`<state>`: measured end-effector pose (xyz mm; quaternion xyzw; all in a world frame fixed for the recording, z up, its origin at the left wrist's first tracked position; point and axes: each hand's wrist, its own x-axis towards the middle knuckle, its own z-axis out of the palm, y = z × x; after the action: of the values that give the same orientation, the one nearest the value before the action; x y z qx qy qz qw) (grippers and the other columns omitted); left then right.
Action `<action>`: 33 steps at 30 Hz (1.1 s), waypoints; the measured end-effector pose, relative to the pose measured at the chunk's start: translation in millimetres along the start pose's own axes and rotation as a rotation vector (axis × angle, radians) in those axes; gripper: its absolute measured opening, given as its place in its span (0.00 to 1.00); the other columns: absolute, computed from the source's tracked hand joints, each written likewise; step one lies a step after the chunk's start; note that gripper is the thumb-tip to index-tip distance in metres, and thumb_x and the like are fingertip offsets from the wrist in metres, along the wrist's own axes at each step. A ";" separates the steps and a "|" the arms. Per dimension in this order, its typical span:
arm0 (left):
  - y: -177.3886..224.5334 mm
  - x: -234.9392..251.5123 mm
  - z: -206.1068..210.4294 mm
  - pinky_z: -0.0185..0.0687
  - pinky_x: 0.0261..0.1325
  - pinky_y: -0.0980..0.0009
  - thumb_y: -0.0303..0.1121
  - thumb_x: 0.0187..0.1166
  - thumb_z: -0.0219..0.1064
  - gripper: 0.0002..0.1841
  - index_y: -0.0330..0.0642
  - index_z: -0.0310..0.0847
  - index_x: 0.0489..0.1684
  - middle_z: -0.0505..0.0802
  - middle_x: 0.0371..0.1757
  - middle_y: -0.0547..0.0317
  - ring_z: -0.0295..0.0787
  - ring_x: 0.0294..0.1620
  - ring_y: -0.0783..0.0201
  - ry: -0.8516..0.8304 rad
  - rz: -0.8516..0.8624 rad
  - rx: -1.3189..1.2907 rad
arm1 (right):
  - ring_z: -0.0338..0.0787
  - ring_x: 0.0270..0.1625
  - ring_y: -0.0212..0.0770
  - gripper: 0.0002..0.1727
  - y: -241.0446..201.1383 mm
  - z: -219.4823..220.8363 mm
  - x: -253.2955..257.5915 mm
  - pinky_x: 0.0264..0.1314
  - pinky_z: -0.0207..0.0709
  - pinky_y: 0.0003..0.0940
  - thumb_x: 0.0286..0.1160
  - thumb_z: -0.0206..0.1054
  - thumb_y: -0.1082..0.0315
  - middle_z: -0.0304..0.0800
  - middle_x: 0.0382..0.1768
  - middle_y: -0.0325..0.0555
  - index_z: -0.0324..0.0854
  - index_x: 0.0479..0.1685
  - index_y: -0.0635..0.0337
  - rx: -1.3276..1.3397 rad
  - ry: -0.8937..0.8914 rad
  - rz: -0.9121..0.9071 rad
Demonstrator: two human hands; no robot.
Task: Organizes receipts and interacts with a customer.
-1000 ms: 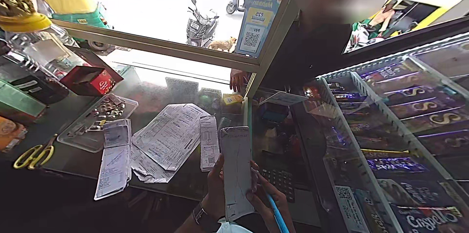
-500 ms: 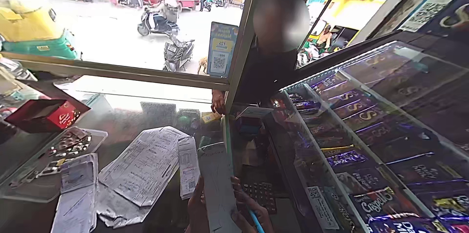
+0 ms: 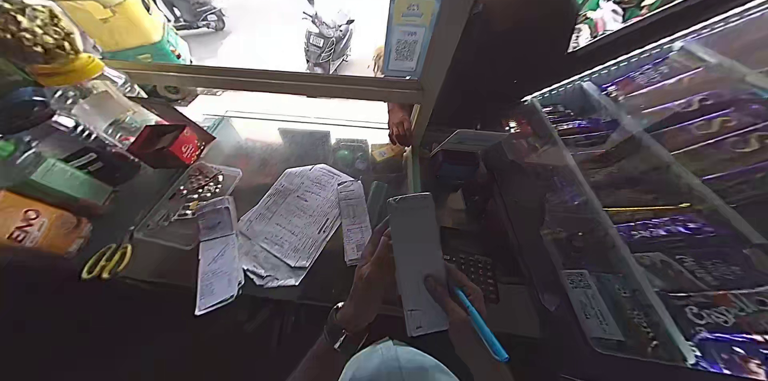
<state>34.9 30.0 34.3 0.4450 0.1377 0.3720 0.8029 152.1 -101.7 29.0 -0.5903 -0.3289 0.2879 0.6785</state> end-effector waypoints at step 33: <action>108.2 -31.4 -114.1 0.92 0.52 0.68 0.27 0.68 0.75 0.38 0.33 0.59 0.79 0.90 0.53 0.50 0.92 0.48 0.64 0.588 0.142 0.181 | 0.87 0.73 0.41 0.32 32.9 2.8 38.0 0.74 0.80 0.33 0.79 0.67 0.54 0.85 0.73 0.59 0.77 0.76 0.70 -0.670 -0.011 -0.305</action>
<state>-101.0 112.7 54.7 0.3967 0.3650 0.5261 0.6577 173.3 -65.9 0.7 -0.7226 -0.4926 0.0629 0.4809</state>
